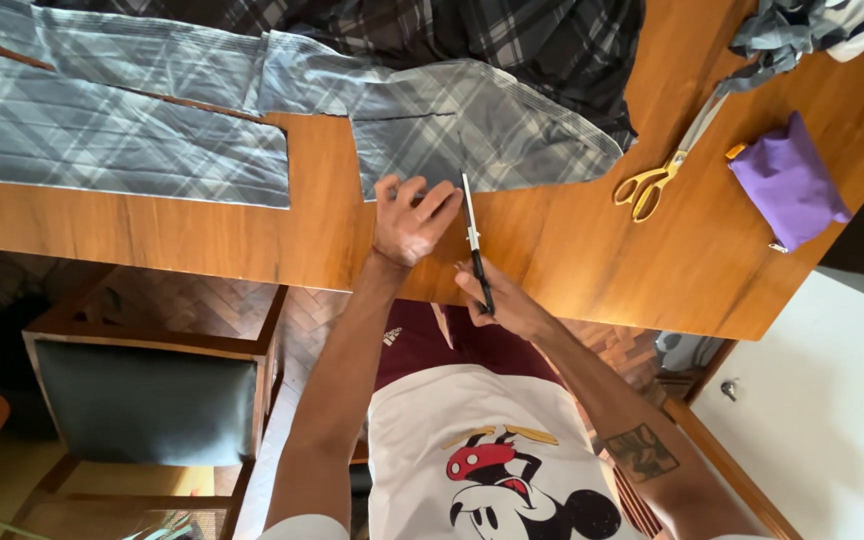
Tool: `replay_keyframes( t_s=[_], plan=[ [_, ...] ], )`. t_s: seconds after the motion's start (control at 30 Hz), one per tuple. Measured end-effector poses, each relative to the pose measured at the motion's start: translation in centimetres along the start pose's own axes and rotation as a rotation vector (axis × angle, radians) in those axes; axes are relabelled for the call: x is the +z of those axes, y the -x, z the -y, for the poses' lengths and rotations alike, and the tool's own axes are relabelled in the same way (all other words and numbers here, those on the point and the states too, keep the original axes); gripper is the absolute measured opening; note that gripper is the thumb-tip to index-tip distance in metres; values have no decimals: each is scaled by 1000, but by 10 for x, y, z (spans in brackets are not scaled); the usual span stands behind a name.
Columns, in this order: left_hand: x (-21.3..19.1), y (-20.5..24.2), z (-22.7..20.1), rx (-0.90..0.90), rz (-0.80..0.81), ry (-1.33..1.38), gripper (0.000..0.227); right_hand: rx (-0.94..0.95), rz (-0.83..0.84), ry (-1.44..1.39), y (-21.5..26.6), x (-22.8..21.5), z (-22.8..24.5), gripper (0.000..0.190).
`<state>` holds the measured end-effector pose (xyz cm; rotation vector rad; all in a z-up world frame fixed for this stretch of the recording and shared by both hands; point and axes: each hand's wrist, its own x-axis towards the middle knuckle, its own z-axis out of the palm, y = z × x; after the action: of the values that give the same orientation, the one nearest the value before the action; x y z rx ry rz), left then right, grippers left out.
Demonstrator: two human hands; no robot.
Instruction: Cutting out specific pattern pieces from a plaid fabric garment using scissors on a wooden table.
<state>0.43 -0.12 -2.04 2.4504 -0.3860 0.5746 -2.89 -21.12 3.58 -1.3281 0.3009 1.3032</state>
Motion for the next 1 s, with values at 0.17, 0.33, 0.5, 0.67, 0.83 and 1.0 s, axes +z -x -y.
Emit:
replay_keyframes(
  t_s=[0.17,0.33,0.5,0.67,0.83,1.0],
  plan=[
    [1,1,0,1,-5,-1,24,27,-23,-1,1,-3,0,35],
    [-2,0,2,11,1,16,27,-15,-14,-47,-6,-4,-8,37],
    [-1,0,3,10,-20,60,25,-5,-28,-23,-3,0,1,36],
    [-3,-4,2,10,-14,78,25,11,-21,-45,-5,-1,2,35],
    [-1,-5,5,7,-28,119,25,24,-43,-20,-5,0,6,39],
    [-5,-12,5,-3,-32,126,25,27,-43,-8,-6,4,13,41]
  ],
)
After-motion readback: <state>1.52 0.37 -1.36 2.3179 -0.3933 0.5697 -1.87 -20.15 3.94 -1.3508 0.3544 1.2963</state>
